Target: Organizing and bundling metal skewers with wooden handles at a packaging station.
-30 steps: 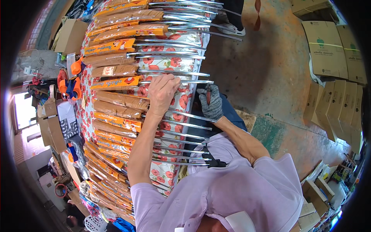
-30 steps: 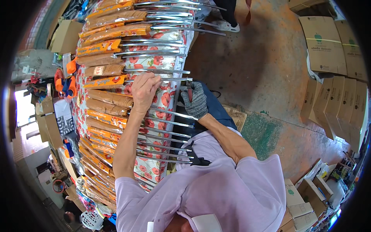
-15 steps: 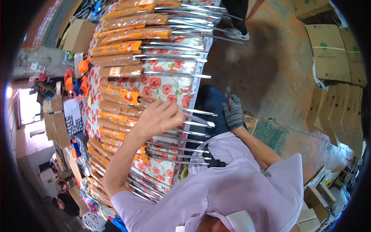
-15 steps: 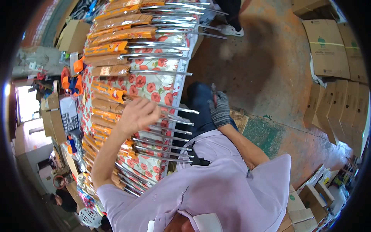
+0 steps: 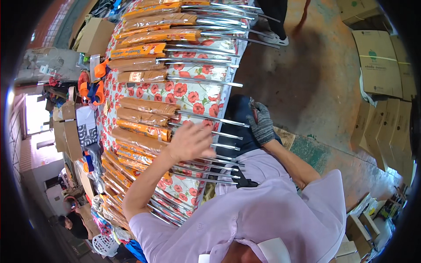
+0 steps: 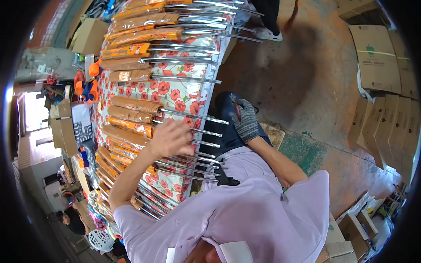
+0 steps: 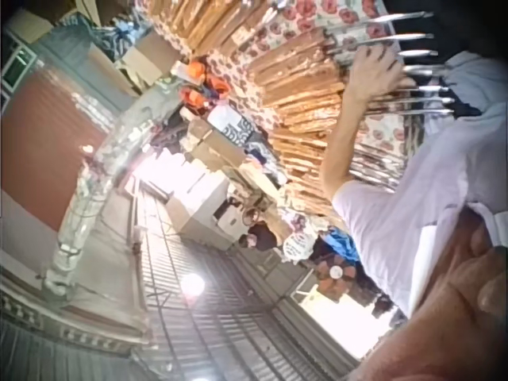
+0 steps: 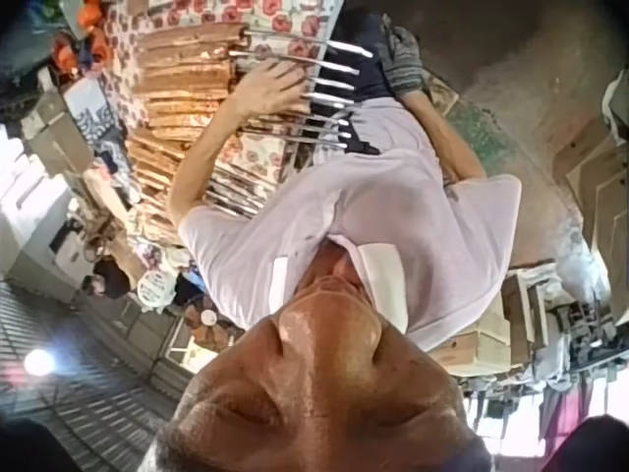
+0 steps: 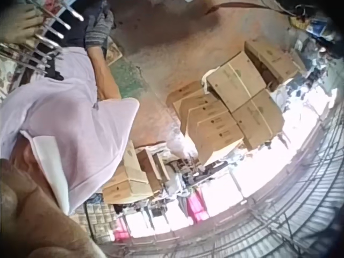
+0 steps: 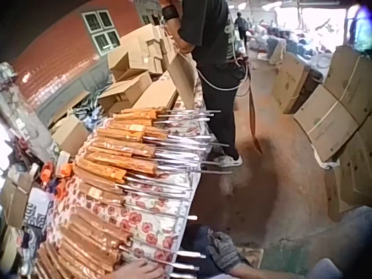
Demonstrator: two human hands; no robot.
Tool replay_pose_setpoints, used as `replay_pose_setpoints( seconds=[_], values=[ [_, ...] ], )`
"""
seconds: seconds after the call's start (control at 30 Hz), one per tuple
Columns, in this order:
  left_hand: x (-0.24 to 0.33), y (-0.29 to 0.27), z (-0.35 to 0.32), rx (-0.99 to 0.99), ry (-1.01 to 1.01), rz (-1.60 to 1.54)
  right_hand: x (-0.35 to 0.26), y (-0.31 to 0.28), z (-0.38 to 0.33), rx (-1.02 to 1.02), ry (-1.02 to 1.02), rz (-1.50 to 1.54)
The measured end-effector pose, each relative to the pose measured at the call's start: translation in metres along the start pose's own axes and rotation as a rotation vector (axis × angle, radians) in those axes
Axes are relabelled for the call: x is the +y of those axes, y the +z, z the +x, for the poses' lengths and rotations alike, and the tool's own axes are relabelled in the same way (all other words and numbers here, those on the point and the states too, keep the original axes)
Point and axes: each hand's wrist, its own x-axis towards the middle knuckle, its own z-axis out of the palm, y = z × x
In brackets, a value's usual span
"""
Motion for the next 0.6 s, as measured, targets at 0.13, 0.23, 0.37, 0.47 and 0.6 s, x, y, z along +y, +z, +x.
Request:
replay_pose_setpoints(
  seconds=[0.13, 0.23, 0.37, 0.47, 0.6],
  values=[
    [-0.055, 0.015, 0.063, 0.211, -0.337, 0.171, -0.019, 0.01, 0.015, 0.045, -0.039, 0.066],
    [-0.081, 0.031, 0.09, 0.238, -0.333, 0.19, -0.027, 0.022, 0.024, 0.079, -0.02, 0.123],
    [-0.087, 0.033, 0.104, 0.175, -0.27, 0.1, -0.035, 0.021, 0.029, 0.069, 0.008, 0.156],
    [-0.082, 0.033, 0.106, 0.193, -0.204, -0.02, -0.036, 0.025, 0.034, 0.146, 0.014, 0.171],
    [-0.076, 0.037, 0.106, 0.256, -0.227, -0.08, -0.04, 0.031, 0.037, 0.191, 0.005, 0.195]
  ],
)
